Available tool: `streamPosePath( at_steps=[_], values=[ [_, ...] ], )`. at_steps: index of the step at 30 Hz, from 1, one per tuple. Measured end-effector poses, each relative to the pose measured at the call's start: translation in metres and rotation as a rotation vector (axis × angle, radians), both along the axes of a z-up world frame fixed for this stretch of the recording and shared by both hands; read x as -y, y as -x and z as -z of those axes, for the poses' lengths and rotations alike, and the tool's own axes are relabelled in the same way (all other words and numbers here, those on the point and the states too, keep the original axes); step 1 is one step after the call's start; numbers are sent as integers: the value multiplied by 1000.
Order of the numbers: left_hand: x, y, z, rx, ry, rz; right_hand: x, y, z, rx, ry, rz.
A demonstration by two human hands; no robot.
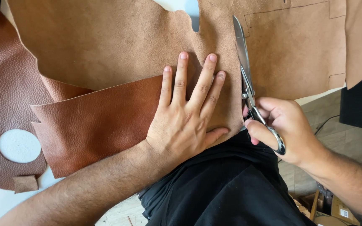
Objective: Marking a pattern on a piece of leather with a pen and then cutting it out using scissors.
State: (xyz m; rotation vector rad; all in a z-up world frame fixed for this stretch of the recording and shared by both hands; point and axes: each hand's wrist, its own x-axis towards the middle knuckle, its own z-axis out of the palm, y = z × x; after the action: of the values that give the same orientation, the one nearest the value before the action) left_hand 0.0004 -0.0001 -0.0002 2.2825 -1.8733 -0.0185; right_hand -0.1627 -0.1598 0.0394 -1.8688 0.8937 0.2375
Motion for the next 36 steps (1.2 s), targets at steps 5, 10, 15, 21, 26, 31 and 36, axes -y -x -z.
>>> streamPosePath(
  at_steps=[5, 10, 15, 21, 26, 31, 36],
  values=[
    [0, 1, 0, 15, 10, -5, -4, 0, 0, 5, 14, 8],
    [-1, 1, 1, 24, 16, 0, -5, -1, -1, -11, 75, -24],
    [-1, 0, 0, 28, 18, -1, 4, -6, -2, 6, 1, -14],
    [0, 0, -1, 17, 18, 7, 11, -22, -8, 4, -57, -19],
    [0, 0, 0, 14, 21, -1, 12, -20, -3, 56, -84, -18],
    [0, 0, -1, 30, 11, 4, 10, -18, 0, 118, -101, -8],
    [0, 1, 0, 32, 4, -1, 9, -19, 0, 130, -121, -5]
  ],
)
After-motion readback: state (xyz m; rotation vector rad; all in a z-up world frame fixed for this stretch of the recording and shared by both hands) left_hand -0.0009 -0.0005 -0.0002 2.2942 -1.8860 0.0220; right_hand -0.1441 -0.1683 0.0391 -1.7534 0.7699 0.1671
